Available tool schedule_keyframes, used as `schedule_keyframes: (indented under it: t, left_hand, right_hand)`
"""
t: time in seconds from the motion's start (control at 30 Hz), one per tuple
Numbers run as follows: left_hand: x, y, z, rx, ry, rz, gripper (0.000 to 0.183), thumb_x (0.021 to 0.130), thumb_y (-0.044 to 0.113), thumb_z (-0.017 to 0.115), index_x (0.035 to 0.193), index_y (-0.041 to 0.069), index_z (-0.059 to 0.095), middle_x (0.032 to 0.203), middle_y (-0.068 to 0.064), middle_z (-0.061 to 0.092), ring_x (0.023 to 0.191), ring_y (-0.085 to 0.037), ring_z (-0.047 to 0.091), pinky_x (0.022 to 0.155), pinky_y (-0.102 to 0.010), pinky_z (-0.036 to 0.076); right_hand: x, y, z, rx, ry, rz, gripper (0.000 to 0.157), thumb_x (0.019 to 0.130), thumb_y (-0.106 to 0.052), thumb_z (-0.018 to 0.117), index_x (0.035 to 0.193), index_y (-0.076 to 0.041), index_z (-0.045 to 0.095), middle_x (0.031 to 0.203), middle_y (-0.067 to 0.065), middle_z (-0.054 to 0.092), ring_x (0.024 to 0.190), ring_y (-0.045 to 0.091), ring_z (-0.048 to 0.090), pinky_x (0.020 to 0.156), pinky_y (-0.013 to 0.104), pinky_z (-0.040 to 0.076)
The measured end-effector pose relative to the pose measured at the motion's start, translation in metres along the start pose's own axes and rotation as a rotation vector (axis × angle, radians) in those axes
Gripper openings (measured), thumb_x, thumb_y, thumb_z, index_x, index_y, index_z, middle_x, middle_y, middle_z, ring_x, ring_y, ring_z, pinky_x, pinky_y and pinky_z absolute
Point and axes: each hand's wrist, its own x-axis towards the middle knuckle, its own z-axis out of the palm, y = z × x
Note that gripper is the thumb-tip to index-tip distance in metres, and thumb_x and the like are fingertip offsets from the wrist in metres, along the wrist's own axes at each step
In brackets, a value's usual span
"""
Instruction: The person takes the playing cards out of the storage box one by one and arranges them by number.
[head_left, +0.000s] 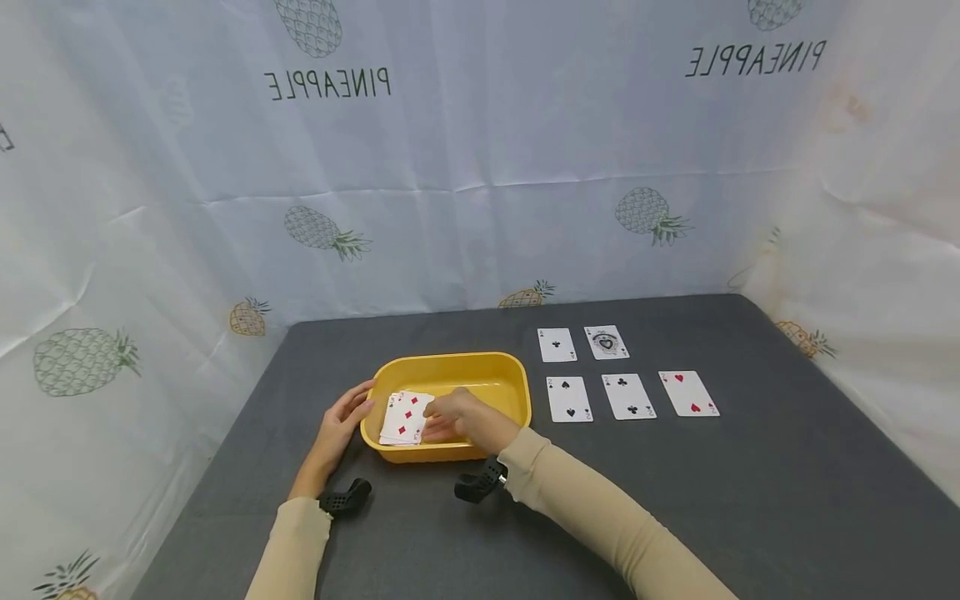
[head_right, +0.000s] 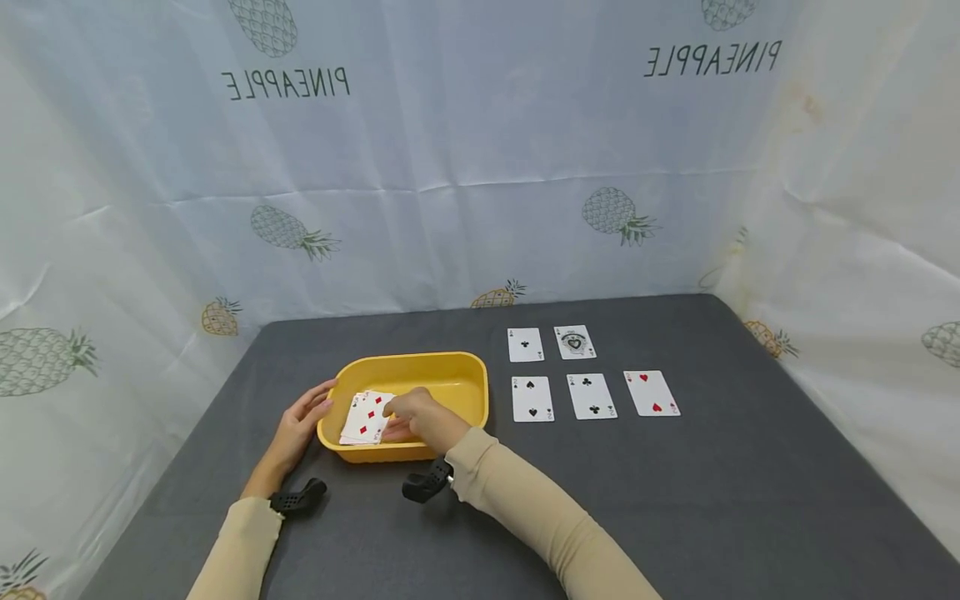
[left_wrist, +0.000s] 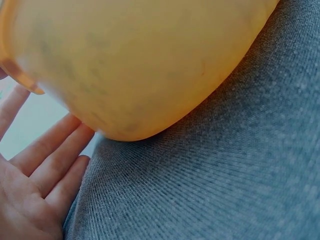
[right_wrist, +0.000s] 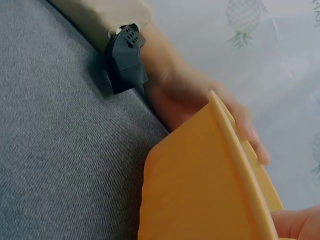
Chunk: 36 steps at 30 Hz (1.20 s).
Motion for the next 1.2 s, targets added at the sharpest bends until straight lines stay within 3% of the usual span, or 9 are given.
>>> schedule_keyframes:
  t: [0.13,0.2,0.43,0.6,0.77,0.93,1.2]
  left_hand:
    - [0.0,-0.001,-0.001,0.003,0.011,0.004,0.049,0.099,0.028,0.053,0.143,0.007,0.045,0.122,0.017,0.054,0.106,0.017,0.052,0.09,-0.003,0.041]
    - [0.0,-0.002,-0.002,0.0,0.015,0.011,0.049,0.099,0.027,0.053,0.143,0.007,0.045,0.118,0.021,0.053,0.106,0.017,0.052,0.089,-0.004,0.041]
    - [-0.002,-0.004,-0.002,-0.003,-0.001,0.03,0.049,0.099,0.024,0.053,0.143,0.005,0.043,0.117,0.024,0.054,0.107,0.017,0.052,0.089,-0.004,0.042]
    - [0.0,-0.006,-0.002,-0.012,-0.01,0.053,0.048,0.1,0.022,0.052,0.144,0.005,0.043,0.115,0.028,0.055,0.107,0.017,0.053,0.089,-0.005,0.043]
    - [0.002,-0.006,-0.002,-0.019,-0.01,0.062,0.047,0.1,0.022,0.051,0.143,0.004,0.043,0.115,0.027,0.055,0.107,0.016,0.053,0.089,-0.006,0.043]
    - [0.002,-0.006,-0.001,-0.014,-0.016,0.056,0.047,0.1,0.023,0.051,0.143,0.005,0.043,0.118,0.023,0.055,0.108,0.016,0.053,0.089,-0.006,0.043]
    - [0.003,-0.006,-0.002,-0.026,-0.02,0.068,0.047,0.101,0.022,0.051,0.143,0.003,0.043,0.117,0.023,0.055,0.108,0.015,0.054,0.089,-0.006,0.044]
  right_hand:
    - [-0.001,0.0,0.002,0.024,-0.004,0.0,0.037,0.087,-0.002,0.064,0.121,0.009,0.054,0.112,0.029,0.064,0.096,0.038,0.071,0.083,0.038,0.058]
    - [-0.001,0.002,0.003,0.016,-0.001,-0.016,0.037,0.087,-0.003,0.064,0.121,0.009,0.055,0.11,0.026,0.065,0.09,0.034,0.073,0.082,0.036,0.058]
    - [0.006,0.005,0.011,-0.055,0.071,-0.079,0.042,0.083,0.0,0.068,0.12,0.006,0.05,0.072,0.011,0.062,0.053,0.015,0.061,0.054,0.024,0.055]
    - [0.013,0.001,0.019,-0.15,0.167,-0.114,0.019,0.078,0.001,0.074,0.092,0.005,0.062,0.058,0.005,0.055,0.042,0.011,0.052,0.042,0.02,0.048]
    - [0.017,-0.003,0.023,-0.188,0.205,-0.097,0.016,0.075,0.001,0.077,0.076,0.002,0.062,0.05,0.004,0.054,0.039,0.01,0.05,0.041,0.019,0.046]
    - [0.019,-0.002,0.024,-0.166,0.205,-0.091,0.016,0.075,0.002,0.077,0.08,0.004,0.062,0.048,0.004,0.053,0.038,0.01,0.049,0.04,0.019,0.045]
    - [0.015,-0.002,0.018,-0.094,0.162,-0.109,0.014,0.077,0.005,0.073,0.09,0.007,0.066,0.064,0.008,0.062,0.043,0.012,0.055,0.045,0.021,0.051]
